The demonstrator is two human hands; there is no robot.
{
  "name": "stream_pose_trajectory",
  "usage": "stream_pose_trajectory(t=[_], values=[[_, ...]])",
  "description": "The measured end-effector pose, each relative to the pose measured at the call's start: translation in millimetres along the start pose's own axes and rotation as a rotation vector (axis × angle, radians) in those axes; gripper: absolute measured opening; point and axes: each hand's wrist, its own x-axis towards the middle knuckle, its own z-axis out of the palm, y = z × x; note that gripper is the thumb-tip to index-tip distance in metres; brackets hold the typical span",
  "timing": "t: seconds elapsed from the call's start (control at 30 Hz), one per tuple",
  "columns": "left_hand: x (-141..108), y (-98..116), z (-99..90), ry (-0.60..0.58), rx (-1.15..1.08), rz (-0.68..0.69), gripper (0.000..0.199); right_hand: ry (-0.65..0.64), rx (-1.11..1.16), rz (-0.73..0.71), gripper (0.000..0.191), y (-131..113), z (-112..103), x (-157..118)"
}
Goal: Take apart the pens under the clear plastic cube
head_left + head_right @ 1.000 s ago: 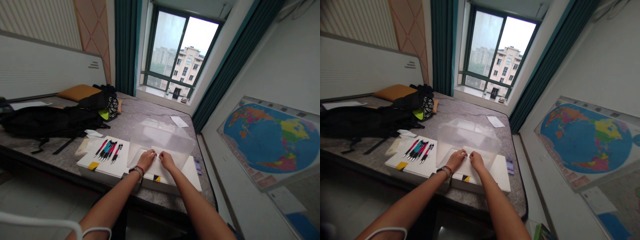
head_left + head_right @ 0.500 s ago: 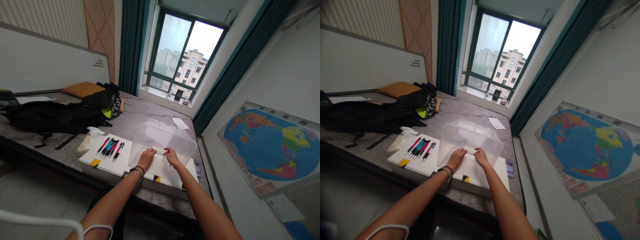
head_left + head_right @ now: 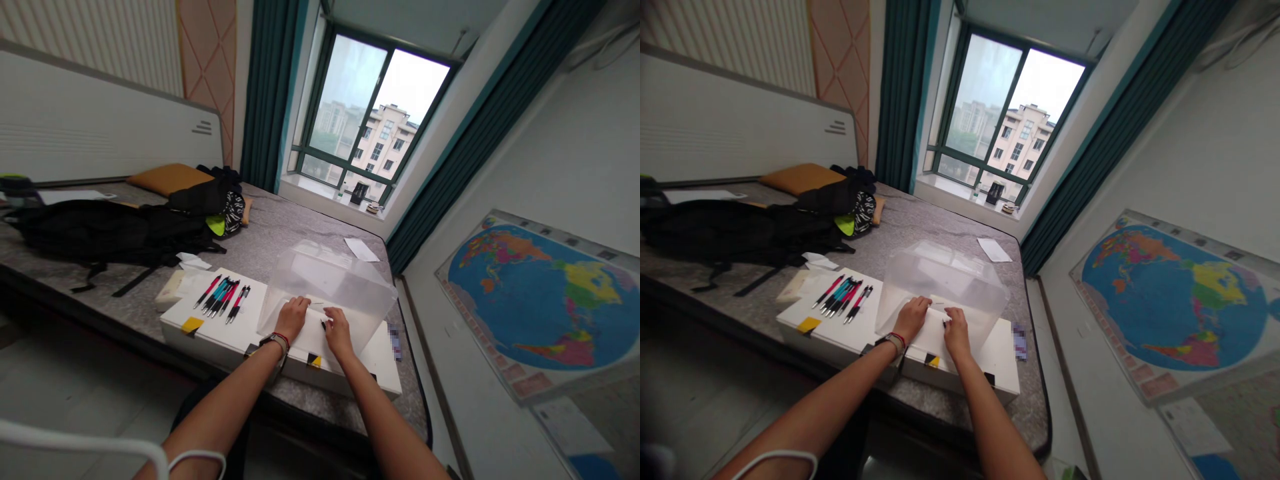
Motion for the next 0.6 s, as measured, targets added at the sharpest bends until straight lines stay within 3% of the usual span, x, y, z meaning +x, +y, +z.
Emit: stream_pose_trajectory(t=[0.17, 0.23, 0.37, 0.47, 0.6], values=[[0.5, -1.6, 2.0, 0.027, 0.008, 0.013, 0.027, -0.081, -0.159, 0.027, 0.027, -1.0, -8.3, -4.2], [0.4, -1.5, 2.0, 0.028, 0.011, 0.023, 0.027, -0.127, -0.226, 0.029, 0.031, -1.0, -13.1, -5.3], [0.1, -0.6, 0.6, 0.013, -0.004, 0.034, 0.027, -0.352, -0.366, -0.035, 0.041, -2.5, -22.2, 0.8], [0.0, -0.2, -0.1, -0.003, -0.01, 0.041, 0.026, -0.472, -0.445, -0.045, 0.037, -5.4, -28.6, 10.0], [-0.2, -0.3, 0.3, -0.006, -0.013, 0.045, 0.026, -0.525, -0.487, -0.136, 0.028, -11.3, -36.7, 18.1]])
